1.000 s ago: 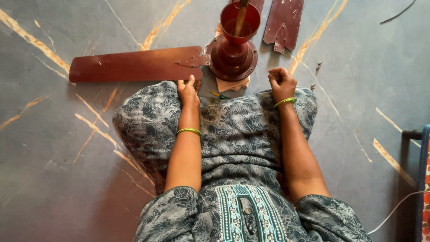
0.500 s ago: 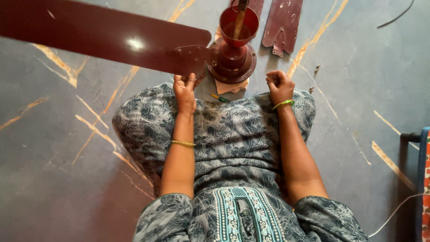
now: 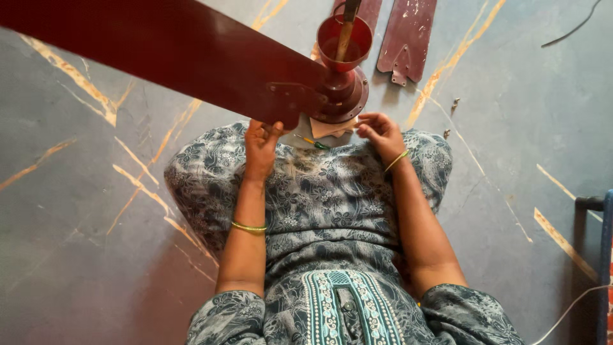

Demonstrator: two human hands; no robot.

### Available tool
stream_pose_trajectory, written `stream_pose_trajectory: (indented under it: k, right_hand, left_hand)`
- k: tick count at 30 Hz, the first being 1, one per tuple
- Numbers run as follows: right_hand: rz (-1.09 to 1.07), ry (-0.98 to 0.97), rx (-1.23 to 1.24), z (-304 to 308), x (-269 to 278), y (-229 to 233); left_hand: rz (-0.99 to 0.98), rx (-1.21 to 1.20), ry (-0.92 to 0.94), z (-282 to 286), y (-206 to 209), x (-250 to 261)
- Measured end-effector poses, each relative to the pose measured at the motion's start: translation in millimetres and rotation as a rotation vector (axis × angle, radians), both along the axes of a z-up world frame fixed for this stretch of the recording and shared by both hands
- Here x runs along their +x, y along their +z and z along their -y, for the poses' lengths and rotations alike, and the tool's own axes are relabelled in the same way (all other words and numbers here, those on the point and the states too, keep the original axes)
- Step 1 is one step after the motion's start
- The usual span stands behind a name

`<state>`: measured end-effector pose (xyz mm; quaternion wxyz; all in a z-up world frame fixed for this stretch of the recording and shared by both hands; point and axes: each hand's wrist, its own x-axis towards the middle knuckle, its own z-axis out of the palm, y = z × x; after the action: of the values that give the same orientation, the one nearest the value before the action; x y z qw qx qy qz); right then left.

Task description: The person sits on the floor and uses a screwdriver to attach fan blades to the motor housing. They tighten screws on each blade in sequence, then rotate the fan to access the next blade.

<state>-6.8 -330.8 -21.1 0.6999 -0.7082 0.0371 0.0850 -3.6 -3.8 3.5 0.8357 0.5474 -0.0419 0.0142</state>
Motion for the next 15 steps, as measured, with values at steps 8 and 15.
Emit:
stream_pose_trajectory:
  k: [8,15]
  right_hand:
    - [0.001,0.234,0.412,-19,-7,12]
    - [-0.008,0.233,0.697,-10,-12,-9]
  left_hand:
    - [-0.123,0.371,-0.157,11,0,2]
    - [0.169,0.465,-0.249,36,8,10]
